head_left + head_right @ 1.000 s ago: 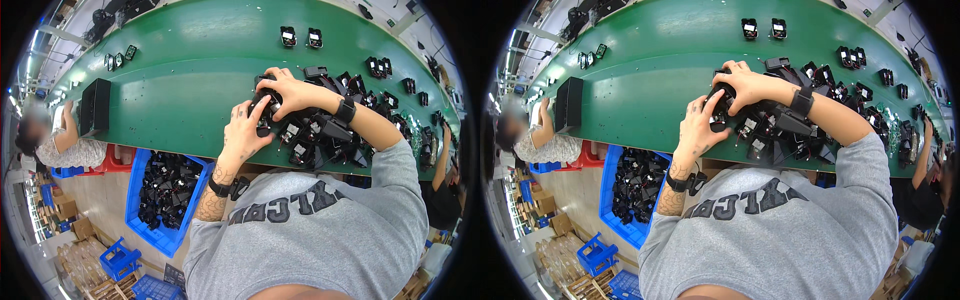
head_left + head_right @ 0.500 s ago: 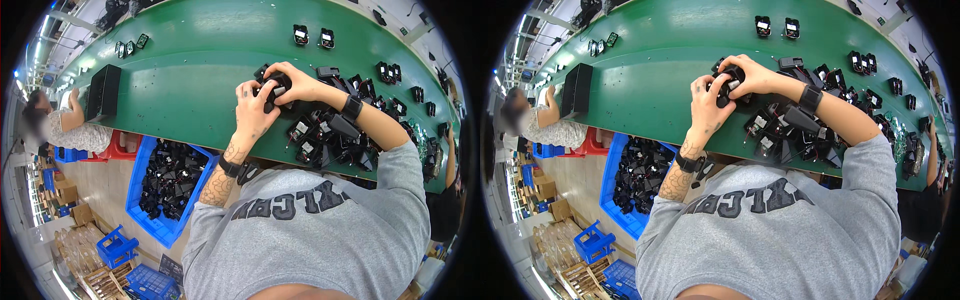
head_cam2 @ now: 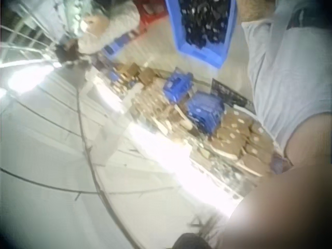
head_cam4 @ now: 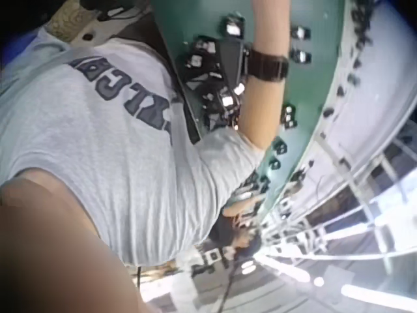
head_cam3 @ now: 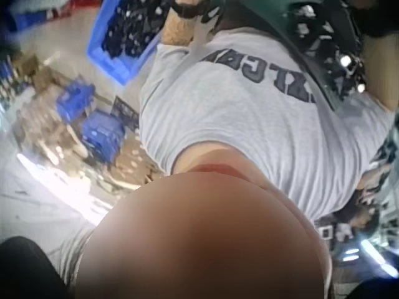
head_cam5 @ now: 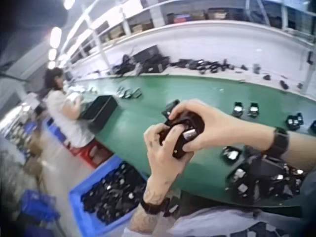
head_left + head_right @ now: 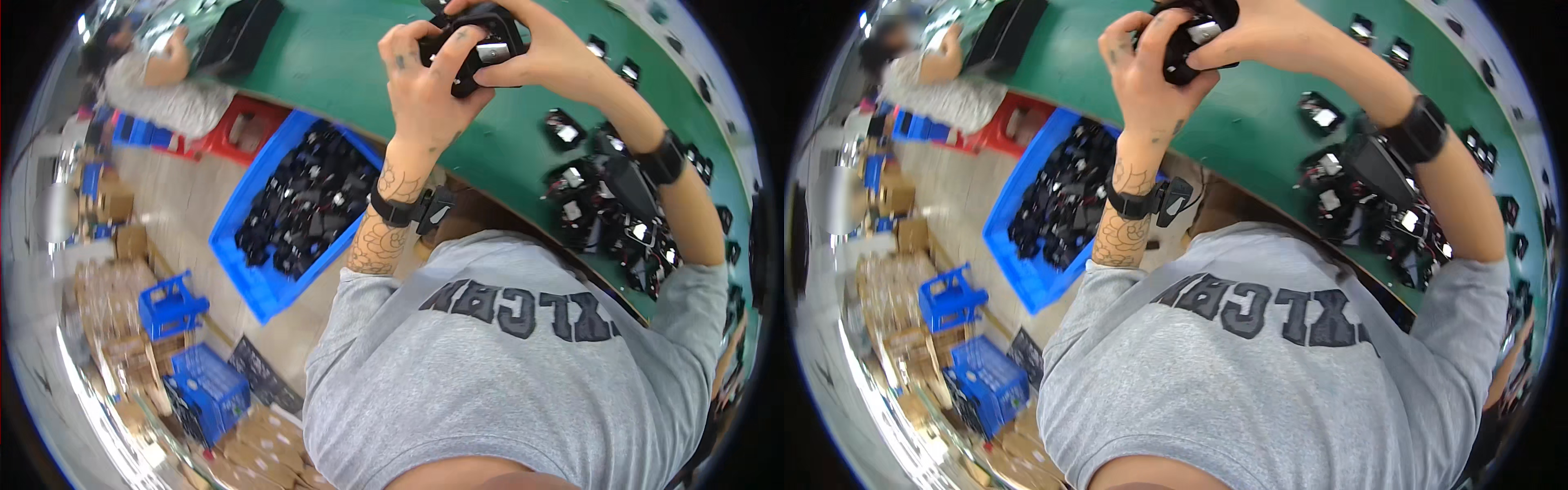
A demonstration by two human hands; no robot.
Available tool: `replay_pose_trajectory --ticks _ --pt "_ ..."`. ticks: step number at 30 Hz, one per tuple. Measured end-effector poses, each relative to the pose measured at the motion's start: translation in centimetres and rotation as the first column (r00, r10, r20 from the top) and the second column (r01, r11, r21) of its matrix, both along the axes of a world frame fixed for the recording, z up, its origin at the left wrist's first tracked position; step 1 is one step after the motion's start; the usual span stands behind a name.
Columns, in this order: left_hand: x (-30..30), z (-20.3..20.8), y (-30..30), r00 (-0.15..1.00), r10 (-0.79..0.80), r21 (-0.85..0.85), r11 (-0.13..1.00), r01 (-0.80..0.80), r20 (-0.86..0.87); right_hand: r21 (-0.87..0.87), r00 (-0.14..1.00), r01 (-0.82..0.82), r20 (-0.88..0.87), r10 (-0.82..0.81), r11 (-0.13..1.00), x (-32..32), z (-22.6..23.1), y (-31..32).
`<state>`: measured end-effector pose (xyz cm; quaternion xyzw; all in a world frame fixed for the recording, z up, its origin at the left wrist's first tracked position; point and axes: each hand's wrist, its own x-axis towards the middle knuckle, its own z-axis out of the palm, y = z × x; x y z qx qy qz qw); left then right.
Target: The worker is assembling electronic circuit boards and components into black plastic casings at a factory assembly line station.
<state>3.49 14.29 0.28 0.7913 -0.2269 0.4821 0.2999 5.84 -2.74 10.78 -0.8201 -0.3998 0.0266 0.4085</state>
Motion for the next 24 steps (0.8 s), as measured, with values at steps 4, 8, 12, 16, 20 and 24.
replay_pose_trajectory --ticks 4,8,12,16,20,24 --pt "-7.8 -1.4 9.5 0.968 0.245 0.064 0.968 -0.242 -0.046 0.11 0.964 -0.265 0.002 0.266 0.958 -1.9 -3.7 10.3" --pt "-14.3 -7.9 17.4 0.834 0.438 0.075 0.895 -0.44 -0.336 0.171 0.912 -0.291 -0.248 0.327 0.941 -4.1 -14.1 21.6" --pt "-17.6 -17.3 23.4 0.683 0.496 0.177 0.857 -0.483 -0.537 0.292 0.756 -0.248 -0.538 0.373 0.924 -6.7 -25.0 28.3" --pt "-21.3 -23.2 26.7 0.569 0.477 0.293 0.874 -0.388 -0.67 0.083 0.865 -0.164 -0.466 0.184 0.983 -11.1 -34.9 32.2" --pt "-20.8 -24.1 27.4 0.518 0.446 0.339 0.894 -0.291 -0.73 0.083 0.921 -0.059 -0.379 0.087 0.995 -10.4 -35.8 32.0" --pt "-20.6 -22.3 27.4 0.434 0.408 0.301 0.907 -0.296 -0.804 -0.119 0.907 0.102 -0.397 -0.141 0.988 -9.7 -32.1 30.1"
